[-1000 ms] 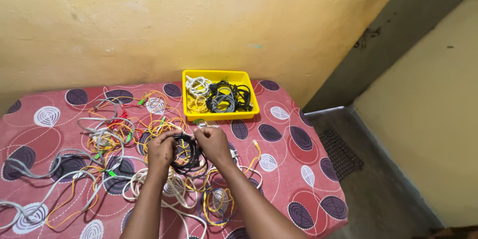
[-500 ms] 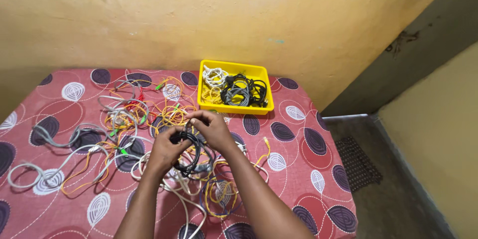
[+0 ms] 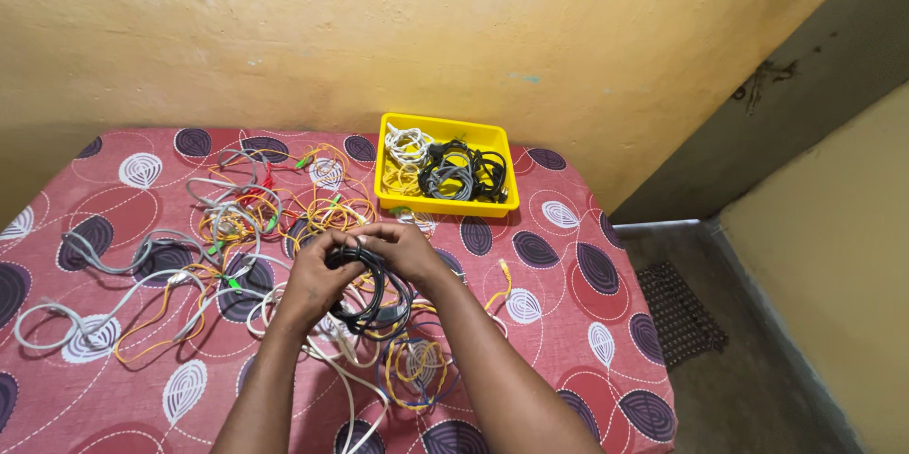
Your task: The person untangles and coils various colored cables on a patterned table, then places them into a yellow tray. The person handles white, black, and multicolored cables one at a time, organizing them into neat bundles.
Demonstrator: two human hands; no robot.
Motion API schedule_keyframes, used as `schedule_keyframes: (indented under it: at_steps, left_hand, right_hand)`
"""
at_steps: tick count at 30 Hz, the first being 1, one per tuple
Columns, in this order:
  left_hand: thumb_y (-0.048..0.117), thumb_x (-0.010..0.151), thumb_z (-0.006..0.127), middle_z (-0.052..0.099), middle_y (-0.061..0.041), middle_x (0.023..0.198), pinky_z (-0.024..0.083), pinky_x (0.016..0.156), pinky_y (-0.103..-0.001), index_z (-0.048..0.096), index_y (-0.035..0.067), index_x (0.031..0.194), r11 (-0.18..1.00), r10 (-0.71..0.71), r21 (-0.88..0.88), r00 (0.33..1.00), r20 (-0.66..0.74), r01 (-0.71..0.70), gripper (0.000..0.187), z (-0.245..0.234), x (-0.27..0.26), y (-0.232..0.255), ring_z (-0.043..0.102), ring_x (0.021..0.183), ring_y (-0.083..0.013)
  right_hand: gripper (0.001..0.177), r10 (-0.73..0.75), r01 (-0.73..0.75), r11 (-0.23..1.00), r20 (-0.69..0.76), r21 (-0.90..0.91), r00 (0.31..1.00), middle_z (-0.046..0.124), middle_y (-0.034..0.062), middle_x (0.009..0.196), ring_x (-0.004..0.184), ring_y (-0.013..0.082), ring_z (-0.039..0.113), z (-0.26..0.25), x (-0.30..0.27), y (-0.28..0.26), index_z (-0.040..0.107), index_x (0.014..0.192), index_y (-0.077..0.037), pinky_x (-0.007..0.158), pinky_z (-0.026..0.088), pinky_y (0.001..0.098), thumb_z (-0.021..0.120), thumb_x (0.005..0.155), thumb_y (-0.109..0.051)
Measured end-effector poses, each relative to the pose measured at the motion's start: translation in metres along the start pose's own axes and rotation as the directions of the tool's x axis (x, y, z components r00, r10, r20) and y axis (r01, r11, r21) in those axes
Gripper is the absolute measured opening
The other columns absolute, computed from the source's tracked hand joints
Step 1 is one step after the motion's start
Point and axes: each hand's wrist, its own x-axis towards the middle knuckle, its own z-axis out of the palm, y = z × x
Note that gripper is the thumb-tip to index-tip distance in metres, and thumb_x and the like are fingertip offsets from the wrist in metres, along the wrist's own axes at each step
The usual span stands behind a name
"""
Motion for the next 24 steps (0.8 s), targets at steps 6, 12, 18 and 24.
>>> schedule_keyframes:
  at_steps: [6,12,18,24]
  left_hand:
    - [0.002,0.08,0.073,0.072,-0.005,0.088,0.054,0.066,-0.024,0.064,0.006,0.114,0.997,0.027,-0.067,0.993,-0.111,-0.035,0.036,0.004,-0.002,0.004,0.068,0.075,-0.0097]
    - [0.007,0.082,0.076,0.075,-0.008,0.089,0.055,0.072,-0.028,0.074,0.003,0.108,0.974,0.151,0.209,0.939,-0.309,-0.088,0.026,0.005,-0.004,0.002,0.07,0.078,-0.0122]
    - [0.007,0.082,0.073,0.074,-0.015,0.091,0.055,0.075,-0.038,0.073,0.003,0.106,0.912,0.212,0.409,0.873,-0.44,-0.015,0.024,0.012,0.0,0.006,0.072,0.079,-0.0251]
    - [0.006,0.076,0.076,0.073,-0.019,0.096,0.055,0.077,-0.045,0.073,0.002,0.103,0.825,0.303,0.565,0.853,-0.424,-0.013,0.027,0.007,0.002,0.006,0.071,0.084,-0.0353]
  right_hand:
    - [0.022,0.197,-0.196,0.979,-0.008,0.059,0.98,0.074,0.0033,0.099,0.083,0.0088,0.069,-0.001,0.009,0.009,0.073,0.115,-0.005,0.071,0.057,0.0245,0.062,0.101,-0.017]
    - [0.024,0.233,-0.233,0.972,-0.018,0.018,0.972,0.071,0.0027,0.087,0.072,0.0091,0.064,-0.001,0.012,0.026,0.075,0.113,-0.003,0.063,0.056,0.0263,0.06,0.105,-0.02]
    - [0.04,0.212,-0.207,0.975,-0.058,0.087,0.976,0.076,0.0058,0.09,0.076,0.0114,0.072,0.012,0.008,0.012,0.075,0.105,0.002,0.07,0.058,0.0273,0.059,0.102,-0.035]
    - [0.031,0.078,-0.077,0.992,0.009,-0.096,0.997,0.071,-0.002,0.092,0.08,0.0043,0.064,0.023,-0.009,-0.003,0.073,0.118,-0.006,0.069,0.051,0.0233,0.074,0.094,-0.026]
